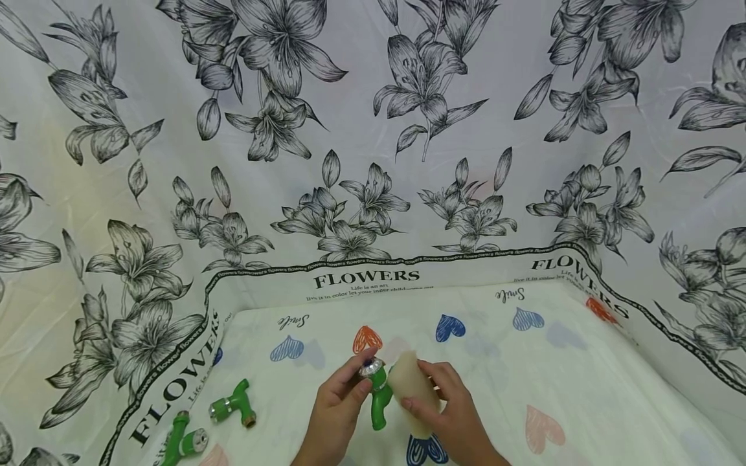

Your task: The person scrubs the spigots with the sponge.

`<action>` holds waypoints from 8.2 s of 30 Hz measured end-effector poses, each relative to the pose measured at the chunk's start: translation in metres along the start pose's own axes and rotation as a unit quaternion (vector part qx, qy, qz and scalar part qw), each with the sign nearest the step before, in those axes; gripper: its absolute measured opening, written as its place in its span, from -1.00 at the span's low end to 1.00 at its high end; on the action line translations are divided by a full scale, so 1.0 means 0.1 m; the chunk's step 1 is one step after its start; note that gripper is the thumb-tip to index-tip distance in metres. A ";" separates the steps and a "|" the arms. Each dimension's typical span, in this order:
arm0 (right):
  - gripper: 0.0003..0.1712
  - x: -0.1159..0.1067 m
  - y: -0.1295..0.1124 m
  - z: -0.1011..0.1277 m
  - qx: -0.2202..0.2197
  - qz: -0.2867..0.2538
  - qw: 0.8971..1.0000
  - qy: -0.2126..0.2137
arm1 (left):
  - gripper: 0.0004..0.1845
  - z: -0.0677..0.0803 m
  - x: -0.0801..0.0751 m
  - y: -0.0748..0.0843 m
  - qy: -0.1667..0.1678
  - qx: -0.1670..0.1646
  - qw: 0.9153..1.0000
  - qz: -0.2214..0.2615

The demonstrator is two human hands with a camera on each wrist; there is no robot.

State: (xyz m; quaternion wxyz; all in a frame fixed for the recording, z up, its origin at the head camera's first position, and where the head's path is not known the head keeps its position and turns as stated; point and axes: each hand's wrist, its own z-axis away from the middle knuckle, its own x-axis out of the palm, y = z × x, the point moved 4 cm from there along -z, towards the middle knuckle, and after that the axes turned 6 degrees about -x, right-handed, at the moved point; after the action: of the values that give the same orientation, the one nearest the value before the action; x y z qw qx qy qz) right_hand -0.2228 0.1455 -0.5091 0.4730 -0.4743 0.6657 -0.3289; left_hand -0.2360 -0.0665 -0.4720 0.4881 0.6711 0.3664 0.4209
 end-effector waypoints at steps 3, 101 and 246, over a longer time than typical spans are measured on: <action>-0.31 0.04 -0.04 0.03 0.001 -0.009 1.000 -0.007 | -0.50 0.01 0.00 -0.01 -0.012 0.013 1.000 0.019; -0.31 -0.05 -0.12 0.01 0.003 -0.031 0.999 0.032 | -0.65 0.12 -0.21 -0.21 -0.013 -0.044 0.993 0.110; -0.28 0.02 -0.21 -0.06 -0.040 0.001 0.999 0.003 | -0.61 0.18 -0.04 -0.32 -0.004 -0.111 0.993 -0.049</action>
State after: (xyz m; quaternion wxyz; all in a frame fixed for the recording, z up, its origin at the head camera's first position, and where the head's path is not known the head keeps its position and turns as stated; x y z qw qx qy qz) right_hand -0.2224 0.1366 -0.4894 0.4518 -0.4911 0.6802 -0.3033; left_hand -0.2231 -0.0682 -0.5067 0.5813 0.5955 0.3477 0.4319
